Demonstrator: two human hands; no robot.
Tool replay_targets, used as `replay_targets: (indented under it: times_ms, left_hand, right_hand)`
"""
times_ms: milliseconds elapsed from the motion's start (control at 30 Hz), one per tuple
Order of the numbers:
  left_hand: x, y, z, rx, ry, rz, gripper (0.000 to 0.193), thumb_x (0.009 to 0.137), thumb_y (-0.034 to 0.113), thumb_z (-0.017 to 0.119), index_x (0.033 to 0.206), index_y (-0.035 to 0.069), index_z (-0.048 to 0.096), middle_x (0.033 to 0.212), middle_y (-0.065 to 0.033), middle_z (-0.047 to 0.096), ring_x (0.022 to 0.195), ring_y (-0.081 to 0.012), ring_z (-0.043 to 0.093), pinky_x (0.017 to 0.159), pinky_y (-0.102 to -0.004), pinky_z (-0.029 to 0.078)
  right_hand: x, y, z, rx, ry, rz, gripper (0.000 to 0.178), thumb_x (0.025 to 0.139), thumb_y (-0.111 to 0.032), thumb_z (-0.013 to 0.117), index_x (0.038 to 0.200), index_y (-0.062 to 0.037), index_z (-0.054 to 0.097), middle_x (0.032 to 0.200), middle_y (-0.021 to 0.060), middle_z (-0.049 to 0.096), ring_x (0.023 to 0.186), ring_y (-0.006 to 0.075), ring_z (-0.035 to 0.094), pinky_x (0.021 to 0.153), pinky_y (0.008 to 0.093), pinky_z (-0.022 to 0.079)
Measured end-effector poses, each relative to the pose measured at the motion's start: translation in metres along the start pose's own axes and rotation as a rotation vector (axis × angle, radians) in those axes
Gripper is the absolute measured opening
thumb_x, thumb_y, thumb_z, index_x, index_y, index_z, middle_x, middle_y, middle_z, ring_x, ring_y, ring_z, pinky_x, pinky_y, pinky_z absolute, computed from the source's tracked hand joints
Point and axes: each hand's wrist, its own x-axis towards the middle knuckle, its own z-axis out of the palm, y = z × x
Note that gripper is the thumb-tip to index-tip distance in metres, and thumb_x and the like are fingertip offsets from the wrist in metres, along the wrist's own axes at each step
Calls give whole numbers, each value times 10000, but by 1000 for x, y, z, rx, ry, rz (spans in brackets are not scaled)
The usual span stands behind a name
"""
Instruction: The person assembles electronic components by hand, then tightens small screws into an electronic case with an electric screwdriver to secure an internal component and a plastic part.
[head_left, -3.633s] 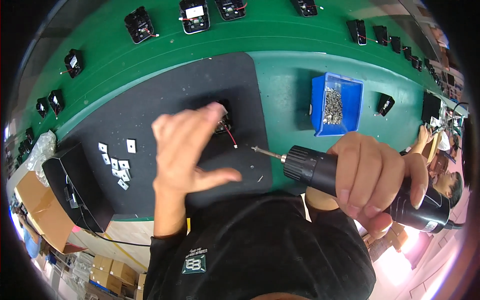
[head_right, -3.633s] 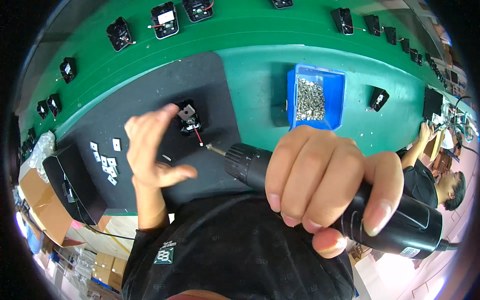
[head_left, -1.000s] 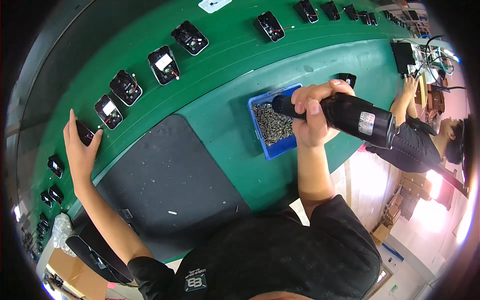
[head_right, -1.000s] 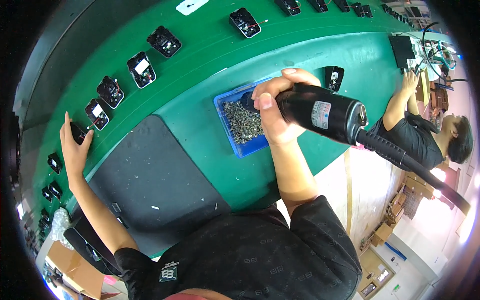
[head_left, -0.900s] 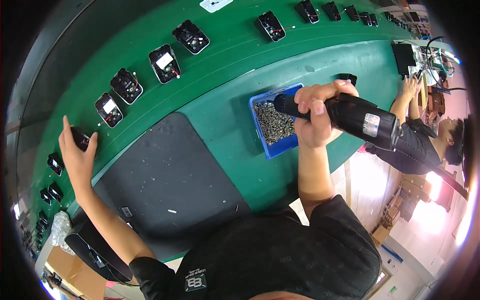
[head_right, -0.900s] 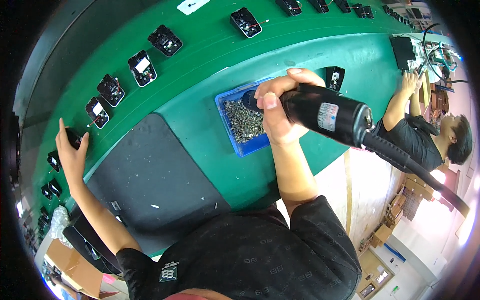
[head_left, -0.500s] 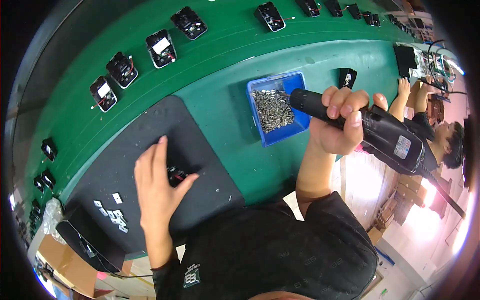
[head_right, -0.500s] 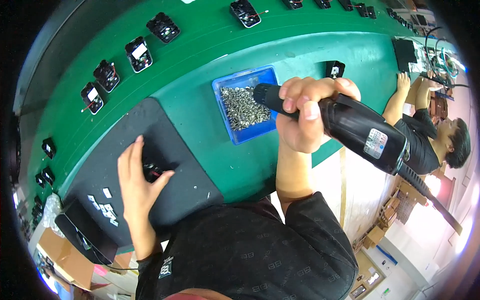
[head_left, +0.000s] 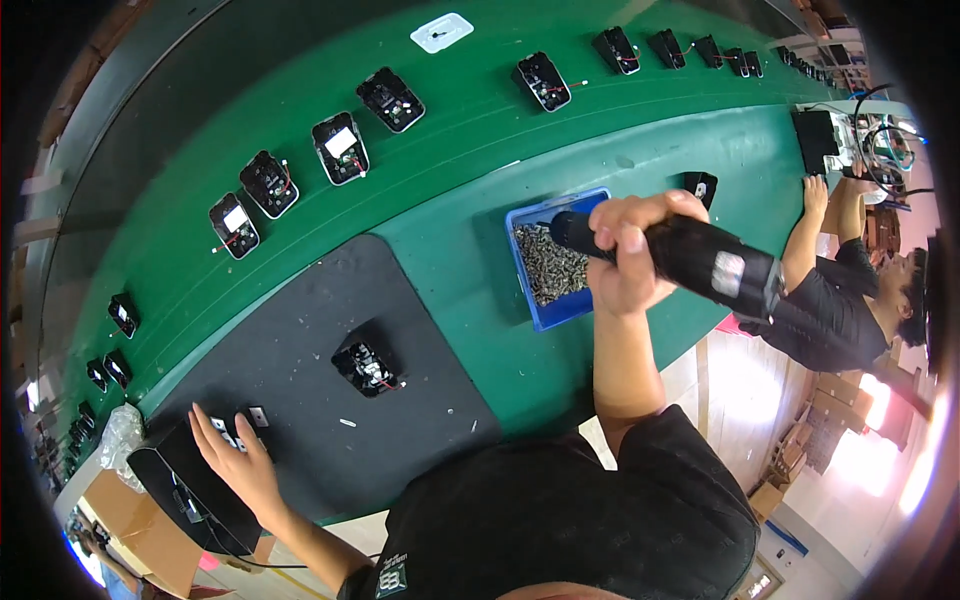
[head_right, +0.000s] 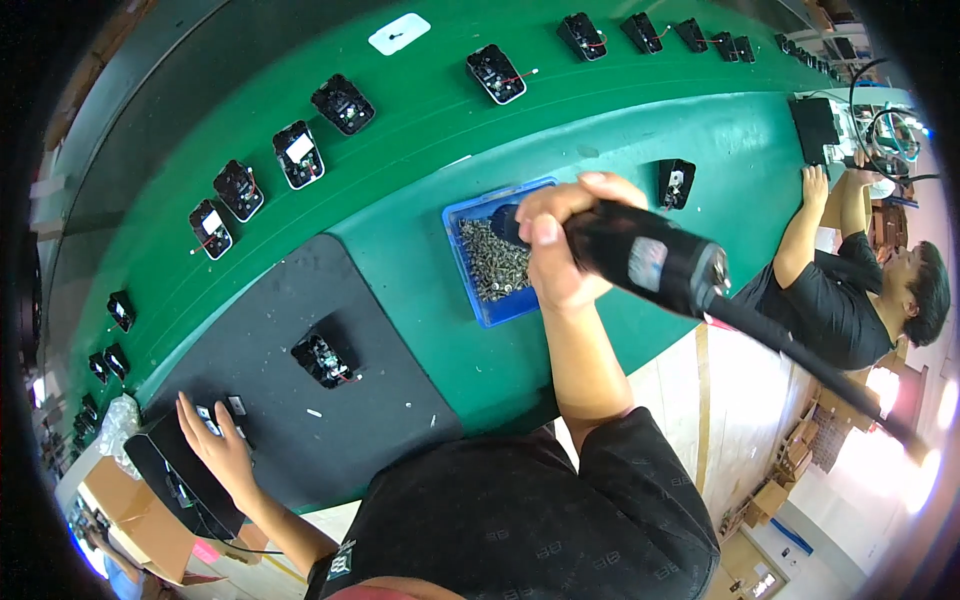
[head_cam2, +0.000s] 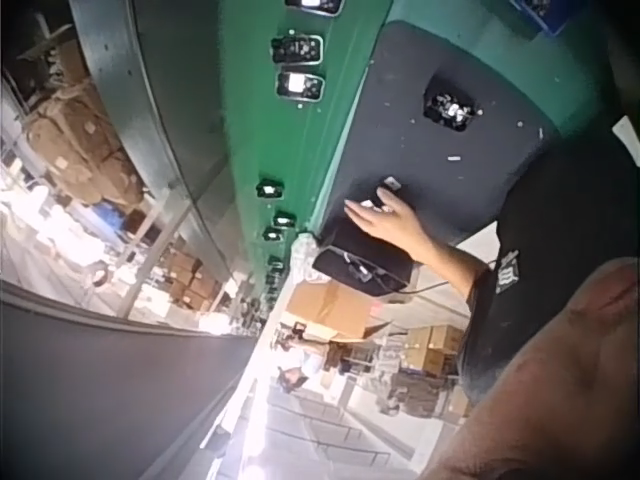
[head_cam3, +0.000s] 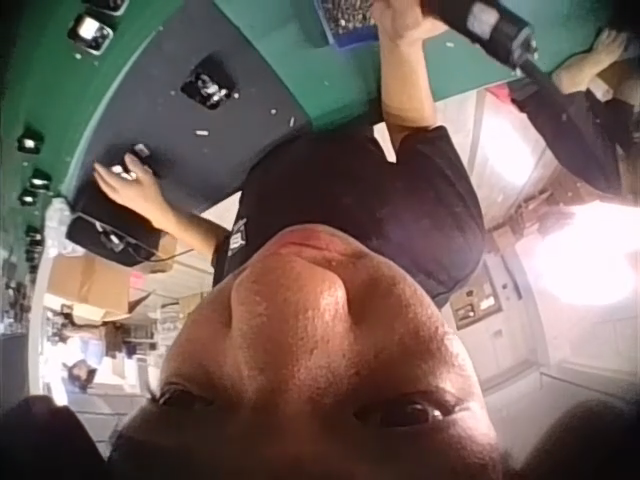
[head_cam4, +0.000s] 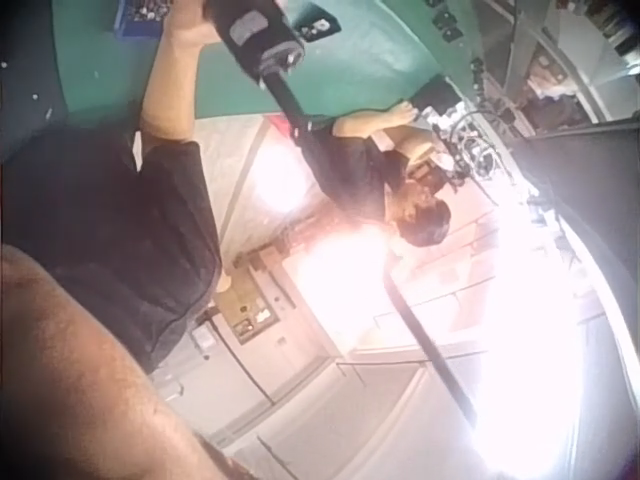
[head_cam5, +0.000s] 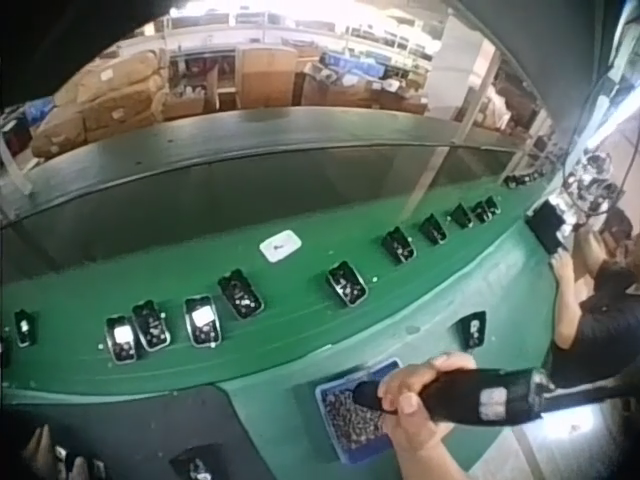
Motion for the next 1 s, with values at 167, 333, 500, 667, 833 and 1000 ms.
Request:
replay_targets:
  times_ms: [167, 333, 500, 667, 833, 1000]
  left_hand:
    - [-19, -27, 5, 24, -93, 39, 435, 915, 124, 582, 1328, 20, 496, 1347, -206, 474, 1199, -355, 495, 964, -408, 427]
    - [-15, -27, 4, -62, -50, -10, 289, 869, 49, 618, 1154, 8, 613, 1177, -154, 597, 1008, -290, 603, 818, -356, 492]
    - [-13, -17, 3, -68, 7, -55, 219, 835, 20, 651, 1054, 8, 642, 1021, -114, 634, 892, -222, 610, 742, -314, 497]
    - [-13, 0, 4, -229, -21, -84, 149, 838, 21, 657, 985, -5, 645, 927, -89, 632, 769, -177, 600, 653, -297, 494]
    - [-14, 1, 1, -286, -125, -229, 147, 853, 25, 635, 989, -31, 634, 995, -108, 643, 809, -204, 619, 708, -308, 508]
    - [11, 28, -2, -236, 97, -22, 183, 848, 34, 604, 1012, -45, 629, 1032, -164, 651, 979, -298, 619, 896, -363, 458]
  right_hand:
    - [10, -19, -4, 48, 16, -24, 470, 816, -59, 620, 1226, -88, 392, 715, 25, 479, 556, 142, 464, 560, 333, 421]
    - [14, -31, -11, 106, 18, 14, 478, 818, -84, 643, 1224, -107, 393, 707, 17, 477, 552, 139, 474, 563, 324, 432]
    - [17, -36, -14, 136, 46, 16, 482, 817, -93, 644, 1230, -111, 397, 706, 19, 475, 540, 136, 469, 555, 326, 434]
    - [16, -38, -10, 124, 13, 21, 487, 815, -99, 645, 1234, -105, 398, 711, 28, 484, 533, 134, 469, 550, 323, 435]
    - [17, -28, -15, 79, -2, 21, 492, 808, -81, 651, 1229, -99, 398, 708, 26, 492, 531, 139, 471, 548, 320, 433]
    - [17, -24, -15, 88, 32, 110, 495, 809, -82, 669, 1216, -104, 388, 693, 15, 491, 553, 138, 479, 561, 317, 429]
